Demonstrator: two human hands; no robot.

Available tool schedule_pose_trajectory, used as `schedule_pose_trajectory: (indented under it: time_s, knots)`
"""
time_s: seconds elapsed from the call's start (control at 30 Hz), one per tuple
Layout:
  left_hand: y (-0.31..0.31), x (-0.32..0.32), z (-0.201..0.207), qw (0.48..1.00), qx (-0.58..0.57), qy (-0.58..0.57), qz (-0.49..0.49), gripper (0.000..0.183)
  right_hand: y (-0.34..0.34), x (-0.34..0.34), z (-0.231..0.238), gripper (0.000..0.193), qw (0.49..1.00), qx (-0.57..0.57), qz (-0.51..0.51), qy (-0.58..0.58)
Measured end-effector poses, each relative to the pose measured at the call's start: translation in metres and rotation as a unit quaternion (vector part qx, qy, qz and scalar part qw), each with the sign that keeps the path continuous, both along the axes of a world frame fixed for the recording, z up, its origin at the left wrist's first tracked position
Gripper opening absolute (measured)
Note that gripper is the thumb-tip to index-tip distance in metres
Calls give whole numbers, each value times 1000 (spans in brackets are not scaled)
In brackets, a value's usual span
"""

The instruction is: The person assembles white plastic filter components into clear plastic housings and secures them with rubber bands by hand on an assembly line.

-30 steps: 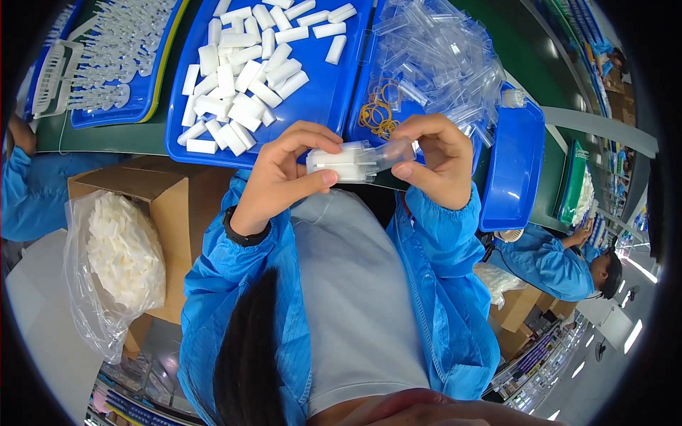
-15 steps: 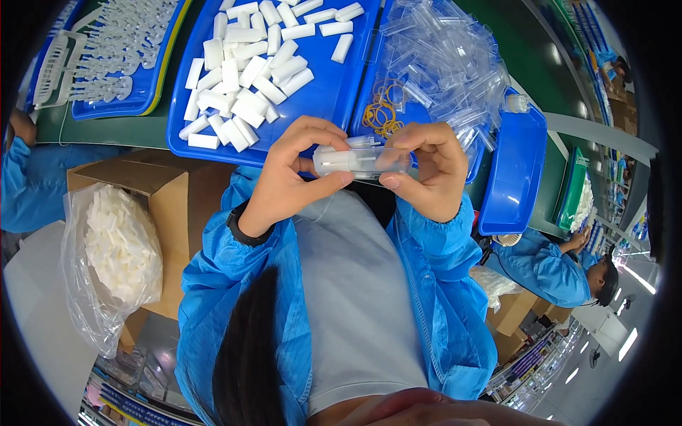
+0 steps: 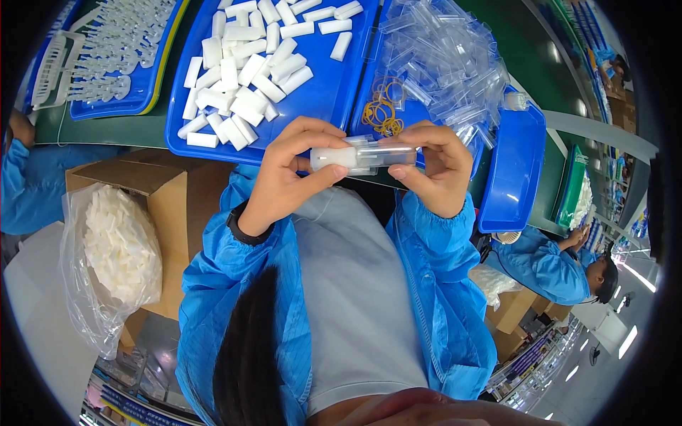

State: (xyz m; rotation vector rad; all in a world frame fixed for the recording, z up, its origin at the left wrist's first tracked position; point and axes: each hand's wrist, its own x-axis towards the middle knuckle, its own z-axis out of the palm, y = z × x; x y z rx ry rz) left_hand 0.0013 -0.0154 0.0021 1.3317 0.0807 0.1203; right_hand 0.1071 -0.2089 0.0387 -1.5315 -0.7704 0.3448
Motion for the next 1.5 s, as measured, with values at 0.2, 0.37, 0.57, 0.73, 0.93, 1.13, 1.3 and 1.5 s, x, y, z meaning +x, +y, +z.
schedule_pose_trajectory:
  time_s: [0.2, 0.37, 0.57, 0.73, 0.93, 1.13, 1.3, 1.5]
  knots:
    - [-4, 0, -2, 999, 1, -25, 29, 24, -3, -6, -8, 36, 990, 36, 8, 135]
    - [-7, 0, -5, 998, -13, -53, 34, 23, -4, -11, -14, 32, 983, 81, 4, 167]
    - [-4, 0, -8, 993, 98, -72, 5, 11, -4, -13, -18, 32, 980, 102, -2, 172]
    - [-7, 3, 11, 967, 235, -86, 51, 14, -1, -18, -16, 32, 978, 108, -30, 177]
    - [-7, 5, 13, 946, 308, -87, 58, 15, -1, -21, -16, 32, 981, 101, -53, 158]
    - [-6, 4, 8, 953, 282, -79, 78, 18, -3, -18, -17, 34, 995, 37, -50, 76]
    - [-5, 3, 9, 956, 269, -85, 82, 20, -6, -11, -20, 32, 999, 35, -31, 17]
    - [-5, 3, 8, 953, 279, -92, 78, 22, -8, -12, -20, 30, 997, -9, -64, 43]
